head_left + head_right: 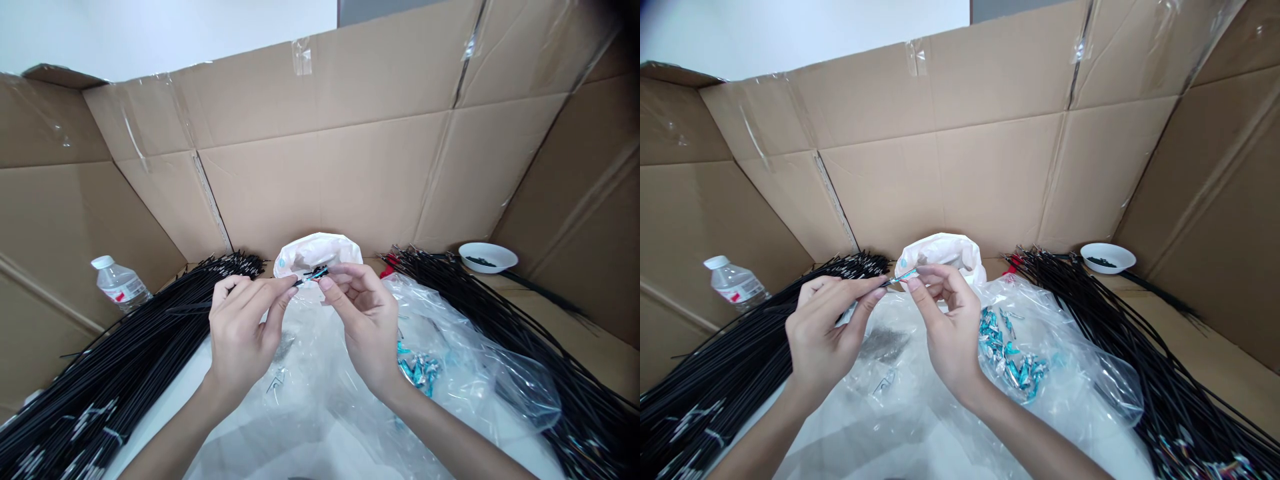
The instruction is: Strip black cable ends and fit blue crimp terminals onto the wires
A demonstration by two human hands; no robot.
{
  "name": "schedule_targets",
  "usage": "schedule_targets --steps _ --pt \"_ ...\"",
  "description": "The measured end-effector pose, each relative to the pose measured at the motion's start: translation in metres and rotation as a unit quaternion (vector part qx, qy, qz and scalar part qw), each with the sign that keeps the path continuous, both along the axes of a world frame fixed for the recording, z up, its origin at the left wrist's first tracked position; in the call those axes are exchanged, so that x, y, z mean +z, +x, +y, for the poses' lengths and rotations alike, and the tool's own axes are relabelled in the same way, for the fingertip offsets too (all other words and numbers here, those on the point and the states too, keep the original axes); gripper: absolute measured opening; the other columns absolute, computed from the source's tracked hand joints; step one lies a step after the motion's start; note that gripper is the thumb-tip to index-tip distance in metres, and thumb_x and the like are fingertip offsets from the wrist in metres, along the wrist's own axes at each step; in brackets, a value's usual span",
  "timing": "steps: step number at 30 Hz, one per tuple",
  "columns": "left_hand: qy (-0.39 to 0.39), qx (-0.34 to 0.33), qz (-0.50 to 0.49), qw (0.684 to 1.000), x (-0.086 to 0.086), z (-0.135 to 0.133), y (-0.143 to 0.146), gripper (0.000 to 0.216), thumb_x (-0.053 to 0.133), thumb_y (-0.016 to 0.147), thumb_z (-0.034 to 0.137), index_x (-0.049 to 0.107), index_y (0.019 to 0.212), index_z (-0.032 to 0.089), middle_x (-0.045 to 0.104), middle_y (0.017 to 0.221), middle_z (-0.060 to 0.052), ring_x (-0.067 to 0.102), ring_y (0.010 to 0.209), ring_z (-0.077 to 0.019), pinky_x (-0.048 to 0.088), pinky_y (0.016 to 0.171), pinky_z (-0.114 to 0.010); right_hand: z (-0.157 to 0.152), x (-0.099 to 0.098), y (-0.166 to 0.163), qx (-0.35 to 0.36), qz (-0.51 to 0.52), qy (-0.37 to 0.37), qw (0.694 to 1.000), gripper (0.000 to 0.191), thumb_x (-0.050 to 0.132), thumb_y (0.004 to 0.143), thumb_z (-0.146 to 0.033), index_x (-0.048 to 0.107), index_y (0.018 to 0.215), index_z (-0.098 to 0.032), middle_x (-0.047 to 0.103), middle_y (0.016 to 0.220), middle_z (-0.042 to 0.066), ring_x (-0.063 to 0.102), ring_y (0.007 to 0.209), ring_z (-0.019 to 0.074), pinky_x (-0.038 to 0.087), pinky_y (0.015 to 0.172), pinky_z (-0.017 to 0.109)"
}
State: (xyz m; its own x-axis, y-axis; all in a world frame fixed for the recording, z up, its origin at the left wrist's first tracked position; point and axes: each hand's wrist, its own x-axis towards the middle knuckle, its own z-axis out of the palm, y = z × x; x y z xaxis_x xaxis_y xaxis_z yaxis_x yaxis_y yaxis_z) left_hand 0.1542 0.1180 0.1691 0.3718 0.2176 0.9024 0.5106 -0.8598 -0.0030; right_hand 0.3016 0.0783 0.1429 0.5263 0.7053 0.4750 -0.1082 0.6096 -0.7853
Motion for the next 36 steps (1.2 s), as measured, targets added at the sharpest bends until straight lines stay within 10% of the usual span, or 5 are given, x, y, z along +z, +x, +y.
schedule_targets --steps 36 --pt "-0.009 0.023 -0.016 1.000 0.0042 0.0029 -0.0067 0.009 0.067 0.094 0.016 0.071 0.100 0.021 0.079 0.092 0.000 0.068 0.073 -0.0161 0.044 0.081 -0.038 -0.0046 0.0019 -0.0003 0.179 0.104 -0.018 0.978 0.011 0.073 0.081 -0.030 0.067 0.087 -0.023 0.066 0.079 -0.001 0.053 0.055 0.0086 0.036 0.043 0.020"
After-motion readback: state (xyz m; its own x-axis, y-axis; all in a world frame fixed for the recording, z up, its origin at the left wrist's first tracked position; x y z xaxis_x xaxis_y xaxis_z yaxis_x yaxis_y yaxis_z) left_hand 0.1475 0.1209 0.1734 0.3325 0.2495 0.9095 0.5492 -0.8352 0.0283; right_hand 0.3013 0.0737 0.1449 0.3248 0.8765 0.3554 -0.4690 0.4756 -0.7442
